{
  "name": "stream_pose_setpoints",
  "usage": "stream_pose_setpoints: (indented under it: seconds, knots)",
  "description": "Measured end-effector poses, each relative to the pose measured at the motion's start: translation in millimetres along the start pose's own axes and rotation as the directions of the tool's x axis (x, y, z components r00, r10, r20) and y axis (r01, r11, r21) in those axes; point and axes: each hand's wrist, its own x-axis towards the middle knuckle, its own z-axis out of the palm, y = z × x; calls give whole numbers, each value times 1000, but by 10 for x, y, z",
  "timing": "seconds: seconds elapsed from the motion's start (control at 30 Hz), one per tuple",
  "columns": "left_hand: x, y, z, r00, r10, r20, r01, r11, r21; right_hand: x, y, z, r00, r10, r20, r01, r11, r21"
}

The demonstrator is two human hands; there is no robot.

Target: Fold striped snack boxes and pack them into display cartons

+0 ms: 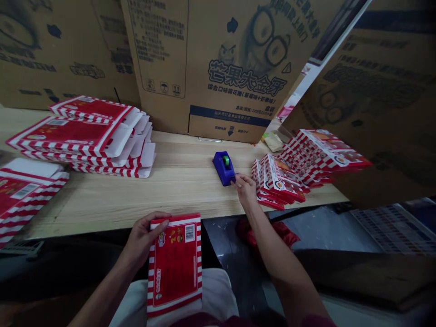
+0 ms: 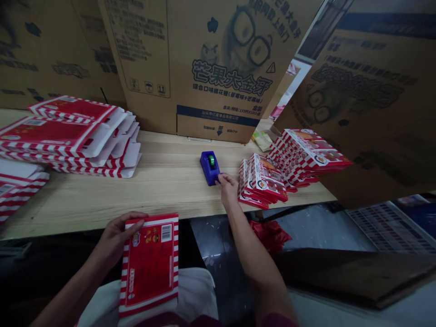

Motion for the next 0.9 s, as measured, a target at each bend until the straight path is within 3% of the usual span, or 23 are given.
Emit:
stream_pose_setpoints:
  seconds: [0.2,0.37,0.43,0.47,0.5,0.53,0.6,0.63,0.67,0.7,0.77,0.83,0.9]
  knots:
    - [15,-3,34,999,42,-29,-43,999,-24,-145,225,-24,998,-52,-45,53,999,8]
    - [85,260,19,989,123,-81,-127,991,-41,-246,166,-16,997,-46,-66,49,998,46]
    - [134,410,-14,986,166,-32,-165,986,23,-380,0,40,999,-19,35,17,998,58]
    - [157,480,-27,984,180,14,-181,980,78,-464,-112,97,985,-1,170,-8,999,51]
    - [177,541,-33,981,184,70,-192,971,142,-552,-236,174,935,12,353,-24,999,30]
    - [194,591,-32,977,177,123,-199,958,205,-639,-366,271,833,18,552,-21,1000,-1]
    - [219,655,-8,968,147,205,-207,927,313,-785,-607,501,532,17,847,58,997,-57]
    - [228,670,9,963,134,235,-213,911,354,-840,-703,620,401,14,916,122,990,-69]
    - [234,677,25,958,128,257,-223,896,385,-882,-777,731,307,14,952,190,979,-76]
    - [239,676,38,954,123,275,-231,883,407,-913,-827,829,251,16,968,261,962,-84]
    - [244,663,43,949,118,292,-241,869,432,-949,-865,972,227,21,974,418,901,-117]
    - [244,645,20,949,121,291,-243,869,432,-958,-851,1045,283,19,959,560,809,-181]
    - [230,635,-14,949,133,286,-249,872,420,-947,-815,1068,341,30,940,606,757,-244]
